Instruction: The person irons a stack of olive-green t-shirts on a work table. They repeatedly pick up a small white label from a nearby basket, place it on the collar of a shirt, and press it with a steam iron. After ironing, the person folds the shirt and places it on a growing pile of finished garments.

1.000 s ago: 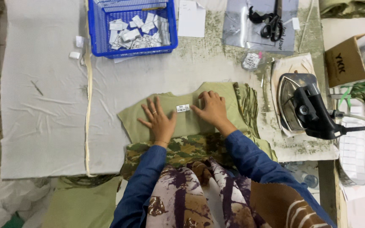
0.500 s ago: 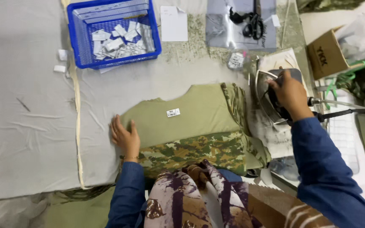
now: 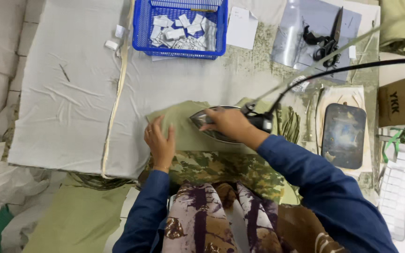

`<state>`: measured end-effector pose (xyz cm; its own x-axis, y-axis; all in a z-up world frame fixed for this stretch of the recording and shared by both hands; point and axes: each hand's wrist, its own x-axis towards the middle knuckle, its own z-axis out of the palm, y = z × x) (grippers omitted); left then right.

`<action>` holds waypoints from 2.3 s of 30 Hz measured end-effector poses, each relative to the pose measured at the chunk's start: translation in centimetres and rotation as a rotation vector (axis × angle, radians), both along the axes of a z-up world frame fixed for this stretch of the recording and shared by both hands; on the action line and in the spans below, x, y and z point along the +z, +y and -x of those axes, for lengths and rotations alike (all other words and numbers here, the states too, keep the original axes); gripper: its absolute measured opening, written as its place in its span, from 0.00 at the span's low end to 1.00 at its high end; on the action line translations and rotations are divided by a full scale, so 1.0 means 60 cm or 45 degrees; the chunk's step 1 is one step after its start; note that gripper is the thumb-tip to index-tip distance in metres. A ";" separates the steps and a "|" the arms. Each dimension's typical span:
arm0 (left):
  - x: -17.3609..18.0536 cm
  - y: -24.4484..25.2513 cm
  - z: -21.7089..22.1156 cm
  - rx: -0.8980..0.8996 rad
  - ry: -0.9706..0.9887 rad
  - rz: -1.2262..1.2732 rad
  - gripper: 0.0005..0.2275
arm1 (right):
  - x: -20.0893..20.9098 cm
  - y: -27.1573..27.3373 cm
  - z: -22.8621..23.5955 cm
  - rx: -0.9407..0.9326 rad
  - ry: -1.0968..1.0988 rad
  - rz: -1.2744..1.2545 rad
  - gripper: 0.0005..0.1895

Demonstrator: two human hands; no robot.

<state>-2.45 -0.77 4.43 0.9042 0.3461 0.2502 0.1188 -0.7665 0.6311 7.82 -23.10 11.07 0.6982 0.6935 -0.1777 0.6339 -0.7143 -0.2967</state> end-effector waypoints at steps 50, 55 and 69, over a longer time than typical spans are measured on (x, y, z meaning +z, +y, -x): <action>0.000 -0.109 0.062 -1.005 0.546 -0.473 0.16 | -0.115 -0.181 0.207 -0.270 -0.339 0.215 0.07; 0.006 -0.005 -0.040 -0.488 0.723 -0.599 0.10 | -0.103 -0.289 0.085 -0.754 -0.226 0.314 0.09; 0.037 0.007 -0.130 -0.262 0.398 -0.415 0.11 | -0.165 -0.266 0.009 -1.165 -0.309 0.169 0.07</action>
<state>5.33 -0.35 6.64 0.9946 0.1015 0.0218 0.0896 -0.9456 0.3128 7.27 -39.03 1.16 0.9879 -0.1549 0.0054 -0.1533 -0.9818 -0.1117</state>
